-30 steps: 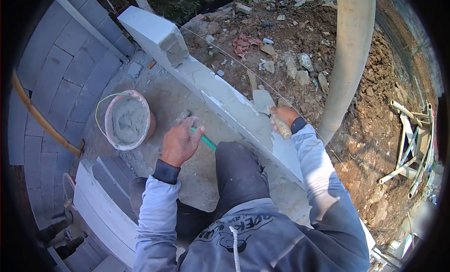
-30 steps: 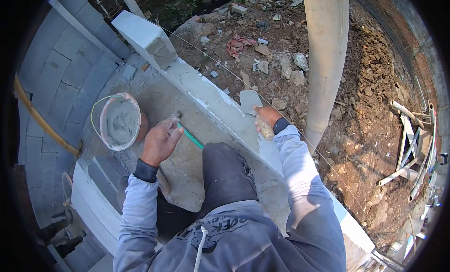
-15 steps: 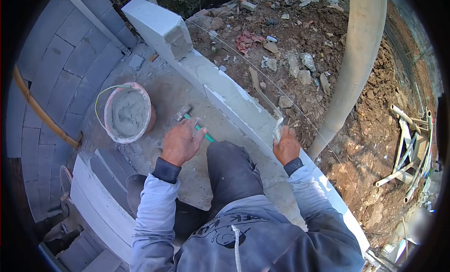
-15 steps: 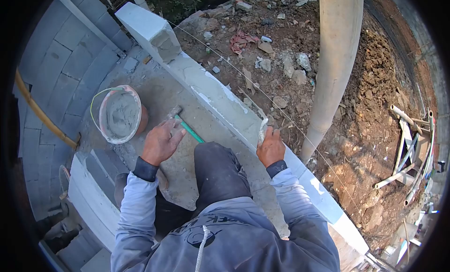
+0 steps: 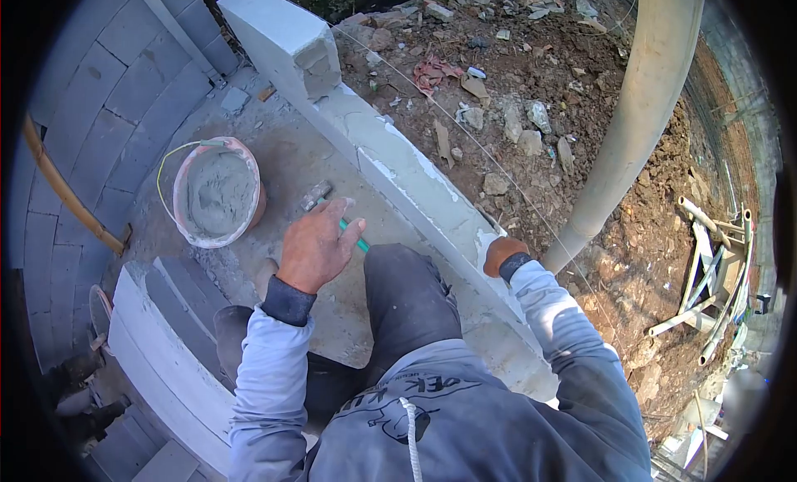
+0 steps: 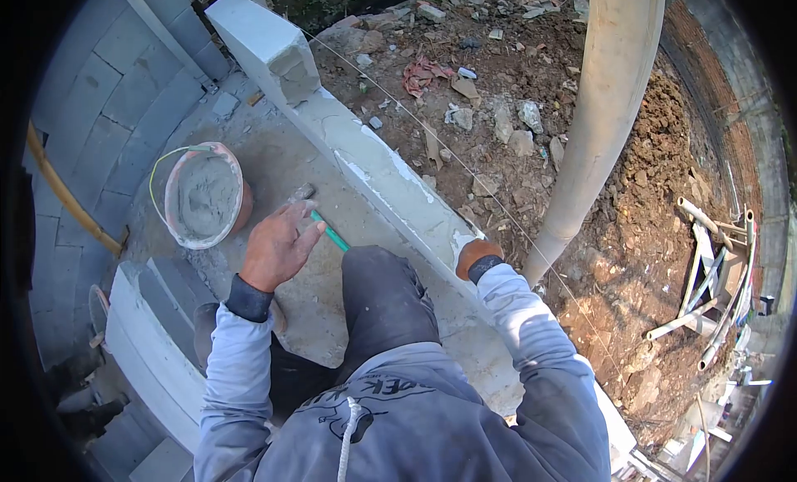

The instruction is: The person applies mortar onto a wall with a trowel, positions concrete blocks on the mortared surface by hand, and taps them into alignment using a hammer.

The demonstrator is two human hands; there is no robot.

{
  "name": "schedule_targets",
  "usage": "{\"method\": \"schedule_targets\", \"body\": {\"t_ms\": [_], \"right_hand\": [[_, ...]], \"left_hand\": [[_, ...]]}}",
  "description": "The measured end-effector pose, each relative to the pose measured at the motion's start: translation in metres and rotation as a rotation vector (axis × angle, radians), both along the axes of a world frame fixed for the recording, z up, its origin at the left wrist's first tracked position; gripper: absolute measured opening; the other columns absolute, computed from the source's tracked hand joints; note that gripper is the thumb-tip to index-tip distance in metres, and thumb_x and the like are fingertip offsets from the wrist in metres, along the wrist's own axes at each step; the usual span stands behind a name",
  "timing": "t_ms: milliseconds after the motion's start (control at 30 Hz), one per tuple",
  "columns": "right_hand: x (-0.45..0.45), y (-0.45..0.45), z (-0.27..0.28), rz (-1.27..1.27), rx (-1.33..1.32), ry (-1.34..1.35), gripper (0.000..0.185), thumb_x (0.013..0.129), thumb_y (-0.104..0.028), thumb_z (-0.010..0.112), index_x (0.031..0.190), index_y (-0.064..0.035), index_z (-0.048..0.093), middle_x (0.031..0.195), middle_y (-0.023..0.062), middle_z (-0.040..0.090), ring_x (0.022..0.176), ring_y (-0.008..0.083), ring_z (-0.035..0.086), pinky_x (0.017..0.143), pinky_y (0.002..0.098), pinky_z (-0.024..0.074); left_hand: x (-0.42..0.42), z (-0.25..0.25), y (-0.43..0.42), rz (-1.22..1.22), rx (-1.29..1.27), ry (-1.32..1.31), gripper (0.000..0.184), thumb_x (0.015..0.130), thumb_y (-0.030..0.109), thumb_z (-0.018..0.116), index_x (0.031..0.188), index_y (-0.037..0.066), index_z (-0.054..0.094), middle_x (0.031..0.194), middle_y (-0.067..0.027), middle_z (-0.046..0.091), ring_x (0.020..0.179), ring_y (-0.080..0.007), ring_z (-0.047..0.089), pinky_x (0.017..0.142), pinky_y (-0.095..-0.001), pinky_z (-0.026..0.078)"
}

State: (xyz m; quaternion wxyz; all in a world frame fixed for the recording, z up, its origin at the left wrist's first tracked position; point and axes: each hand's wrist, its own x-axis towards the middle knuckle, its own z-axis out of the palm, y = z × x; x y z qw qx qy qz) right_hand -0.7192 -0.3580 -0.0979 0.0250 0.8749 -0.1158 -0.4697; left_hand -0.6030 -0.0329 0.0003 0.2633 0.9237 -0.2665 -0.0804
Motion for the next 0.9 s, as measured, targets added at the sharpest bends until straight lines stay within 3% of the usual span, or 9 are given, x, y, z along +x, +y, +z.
{"method": "schedule_targets", "body": {"t_ms": [133,333,367,500,567,667,767,833,900], "right_hand": [[-0.018,0.006,0.014,-0.304,-0.133,-0.313,0.057,0.070,-0.018,0.063,0.119,0.0068,0.050,0.099,0.0258,0.066,0.097,0.0341,0.066,0.085,0.0414,0.0519],[-0.047,0.019,0.029,-0.544,0.299,-0.856,0.051,0.074,-0.021,0.064,0.115,0.0047,0.048,0.097,0.0299,0.064,0.092,0.0422,0.063,0.083,0.0505,0.0483],[-0.058,0.013,0.007,-0.499,0.365,-1.026,0.046,0.077,-0.027,0.066,0.111,0.0014,0.052,0.089,0.0251,0.065,0.074,0.0345,0.067,0.068,0.0462,0.0516],[-0.066,0.030,0.000,-1.185,0.754,-0.702,0.041,0.086,-0.036,0.063,0.105,-0.0012,0.056,0.073,0.0126,0.061,0.052,0.0189,0.059,0.047,0.0338,0.0477],[-0.081,0.047,-0.005,-1.429,0.823,-0.685,0.043,0.089,-0.041,0.061,0.103,-0.0008,0.056,0.066,0.0069,0.057,0.046,0.0128,0.054,0.041,0.0279,0.0438],[-0.109,0.057,-0.035,-1.497,0.831,-0.689,0.047,0.091,-0.046,0.057,0.103,0.0000,0.056,0.064,0.0058,0.056,0.047,0.0132,0.055,0.042,0.0291,0.0459],[-0.141,0.066,-0.071,-1.323,0.693,-0.740,0.048,0.092,-0.045,0.056,0.099,0.0032,0.056,0.067,0.0126,0.060,0.052,0.0243,0.060,0.049,0.0364,0.0490],[-0.179,0.058,-0.104,-0.897,0.534,-0.752,0.049,0.091,-0.042,0.056,0.094,0.0062,0.057,0.072,0.0229,0.063,0.066,0.0396,0.063,0.062,0.0446,0.0504],[-0.202,0.059,-0.089,-0.844,0.467,-0.646,0.054,0.090,-0.040,0.057,0.101,0.0121,0.057,0.080,0.0299,0.063,0.077,0.0454,0.062,0.071,0.0468,0.0492]], "left_hand": [[-0.003,0.003,0.010,0.058,-0.010,-0.034,0.035,0.086,0.030,0.063,0.110,0.003,0.061,0.092,-0.0174,0.066,0.082,-0.0348,0.065,0.070,-0.0436,0.051],[-0.004,0.000,0.012,0.047,-0.028,-0.032,0.037,0.085,0.030,0.064,0.110,0.003,0.062,0.097,-0.0161,0.065,0.065,-0.0302,0.062,0.063,-0.0405,0.048],[-0.005,-0.001,0.011,0.045,-0.029,-0.035,0.037,0.085,0.030,0.064,0.109,0.003,0.062,0.097,-0.0161,0.065,0.065,-0.0303,0.062,0.063,-0.0405,0.048],[-0.009,0.001,0.015,0.058,0.010,-0.044,0.038,0.087,0.031,0.062,0.111,0.002,0.061,0.096,-0.0174,0.066,0.083,-0.0358,0.065,0.071,-0.0444,0.051],[-0.011,-0.003,0.019,0.056,0.013,-0.072,0.036,0.086,0.031,0.063,0.108,0.003,0.062,0.097,-0.0166,0.065,0.075,-0.0332,0.064,0.067,-0.0423,0.050],[-0.013,-0.002,0.020,0.053,0.035,-0.030,0.035,0.086,0.032,0.062,0.107,0.003,0.062,0.098,-0.0166,0.065,0.075,-0.0337,0.063,0.067,-0.0423,0.049],[-0.011,-0.010,0.016,0.017,0.056,0.000,0.036,0.087,0.033,0.061,0.108,0.003,0.062,0.099,-0.0168,0.065,0.080,-0.0359,0.064,0.070,-0.0436,0.050],[-0.004,-0.023,0.014,-0.024,0.063,0.013,0.037,0.087,0.034,0.061,0.109,0.003,0.062,0.099,-0.0172,0.065,0.084,-0.0365,0.064,0.072,-0.0444,0.050],[-0.003,-0.033,0.016,-0.039,0.078,0.048,0.039,0.087,0.034,0.060,0.110,0.003,0.061,0.099,-0.0179,0.065,0.086,-0.0365,0.064,0.073,-0.0451,0.050]]}}
